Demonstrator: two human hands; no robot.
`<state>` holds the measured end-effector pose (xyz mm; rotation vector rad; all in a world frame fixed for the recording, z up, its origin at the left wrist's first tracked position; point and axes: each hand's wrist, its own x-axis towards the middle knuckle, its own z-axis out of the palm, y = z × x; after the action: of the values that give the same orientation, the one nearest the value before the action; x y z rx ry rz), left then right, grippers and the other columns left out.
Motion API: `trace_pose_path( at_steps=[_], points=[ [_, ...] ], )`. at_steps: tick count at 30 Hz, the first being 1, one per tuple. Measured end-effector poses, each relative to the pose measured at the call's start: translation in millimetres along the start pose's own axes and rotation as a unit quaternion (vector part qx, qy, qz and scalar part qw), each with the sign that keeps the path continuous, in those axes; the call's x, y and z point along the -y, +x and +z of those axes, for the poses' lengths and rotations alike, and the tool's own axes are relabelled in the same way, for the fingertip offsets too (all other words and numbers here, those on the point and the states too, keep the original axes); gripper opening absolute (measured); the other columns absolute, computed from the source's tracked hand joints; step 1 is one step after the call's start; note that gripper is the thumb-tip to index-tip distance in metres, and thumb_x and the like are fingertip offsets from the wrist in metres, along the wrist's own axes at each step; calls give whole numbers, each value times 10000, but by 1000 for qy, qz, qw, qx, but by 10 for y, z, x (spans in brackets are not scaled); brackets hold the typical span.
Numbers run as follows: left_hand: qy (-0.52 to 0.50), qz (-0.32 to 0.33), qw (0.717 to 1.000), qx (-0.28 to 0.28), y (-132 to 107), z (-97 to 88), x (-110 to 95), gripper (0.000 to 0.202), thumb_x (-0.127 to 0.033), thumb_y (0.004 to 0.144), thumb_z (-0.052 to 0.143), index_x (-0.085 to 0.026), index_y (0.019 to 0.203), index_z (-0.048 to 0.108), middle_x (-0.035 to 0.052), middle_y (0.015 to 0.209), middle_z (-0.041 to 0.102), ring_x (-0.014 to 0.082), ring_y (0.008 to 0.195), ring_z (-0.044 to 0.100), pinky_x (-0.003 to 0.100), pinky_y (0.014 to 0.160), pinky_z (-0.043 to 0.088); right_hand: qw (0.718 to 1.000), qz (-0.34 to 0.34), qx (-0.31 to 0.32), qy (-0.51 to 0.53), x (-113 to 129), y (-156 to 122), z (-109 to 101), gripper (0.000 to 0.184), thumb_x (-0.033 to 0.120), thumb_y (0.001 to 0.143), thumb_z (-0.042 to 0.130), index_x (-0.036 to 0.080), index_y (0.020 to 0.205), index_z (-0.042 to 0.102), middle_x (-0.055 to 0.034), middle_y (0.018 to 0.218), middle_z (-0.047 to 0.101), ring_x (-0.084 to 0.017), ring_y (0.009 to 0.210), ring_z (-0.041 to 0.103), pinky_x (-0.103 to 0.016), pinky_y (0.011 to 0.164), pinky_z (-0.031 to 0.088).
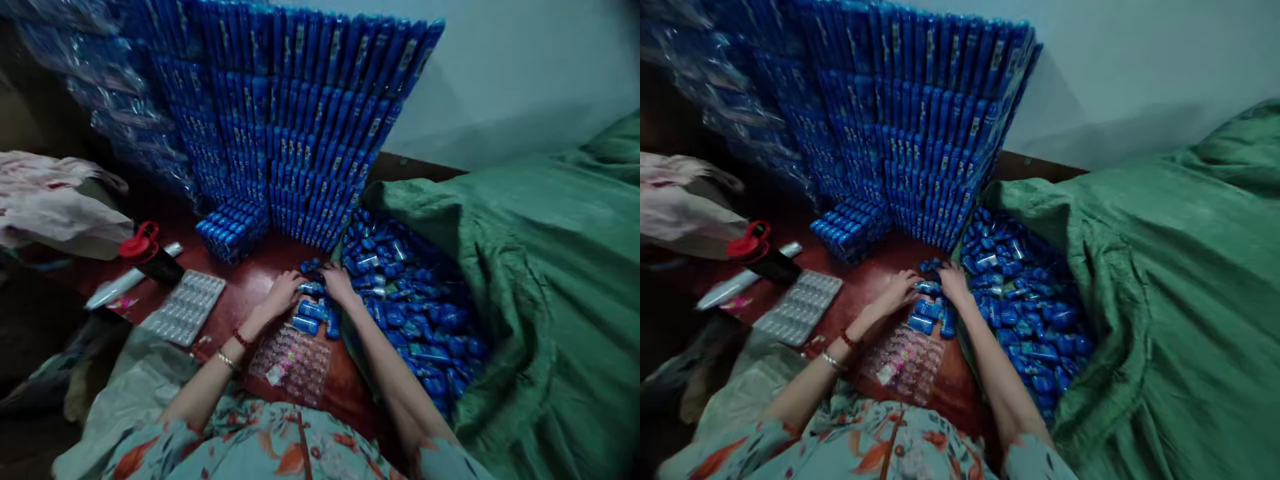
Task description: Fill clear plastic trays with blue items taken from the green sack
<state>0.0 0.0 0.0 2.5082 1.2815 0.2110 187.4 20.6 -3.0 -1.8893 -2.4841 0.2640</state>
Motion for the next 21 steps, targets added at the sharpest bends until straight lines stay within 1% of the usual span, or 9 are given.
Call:
trace_pose_path(
  at_steps=[5,6,8,9,11,13,15,18,21],
  points=[
    [19,2,1000,13,145,102,-50,277,-215,841,529,-163,1111,567,116,1142,533,270,1049,478,410,868,425,1000,20,-8,20,-49,16,-51,440,101,762,499,182,1194,516,-108,1164,542,-228,996,552,-297,805,428],
    [15,-3,1000,6,161,115,-44,262,-214,847,519,-156,1098,571,122,1138,535,269,1047,480,408,871,423,999,32,-22,29,-70,-31,-63,419,145,789,490,172,1207,496,-121,1184,525,-228,981,560,-300,791,436],
    [5,-17,1000,-7,174,142,-10,237,-233,870,485,-147,1070,579,131,1122,541,261,1021,494,400,863,423,988,66,-92,102,-110,-197,-82,353,250,845,456,160,1185,489,-131,1169,528,-226,944,573,-308,757,452],
    [-3,-26,1000,-13,169,158,16,235,-246,883,464,-143,1056,584,133,1106,549,256,1003,504,395,856,425,971,88,-138,174,-122,-315,-88,333,305,862,442,166,1160,493,-118,1100,564,-216,888,587,-307,719,462],
    [-22,-47,998,-27,128,199,83,251,-270,906,420,-139,1037,588,126,1060,571,240,975,520,377,850,426,898,131,-202,367,-112,-606,-83,338,408,860,451,195,1120,488,-39,817,616,-179,682,594,-281,588,465],
    [-43,-72,996,-40,41,244,163,278,-275,927,372,-137,1048,581,113,1029,591,215,962,535,346,854,425,810,159,-174,537,-44,-932,-40,385,473,833,481,220,1122,453,54,560,536,-137,465,519,-242,455,412],
    [-63,-97,992,-51,-87,280,247,300,-284,938,341,-135,1068,567,101,1025,607,192,950,548,314,847,428,750,164,-97,633,71,-1234,55,403,489,810,506,224,1106,434,82,500,512,-111,391,475,-214,407,376],
    [-92,-162,980,-72,-306,296,363,296,-330,913,404,-126,1009,595,93,961,634,195,893,567,309,812,441,708,174,-21,684,255,-1538,282,417,497,770,548,206,1048,441,67,517,556,-97,390,479,-194,385,358],
    [-108,-225,965,-86,-453,253,464,272,-354,832,539,-122,937,635,108,952,637,225,897,569,337,822,441,698,211,-35,683,362,-1629,486,418,505,740,583,193,991,465,67,485,543,-91,376,459,-185,365,332]
  ],
)
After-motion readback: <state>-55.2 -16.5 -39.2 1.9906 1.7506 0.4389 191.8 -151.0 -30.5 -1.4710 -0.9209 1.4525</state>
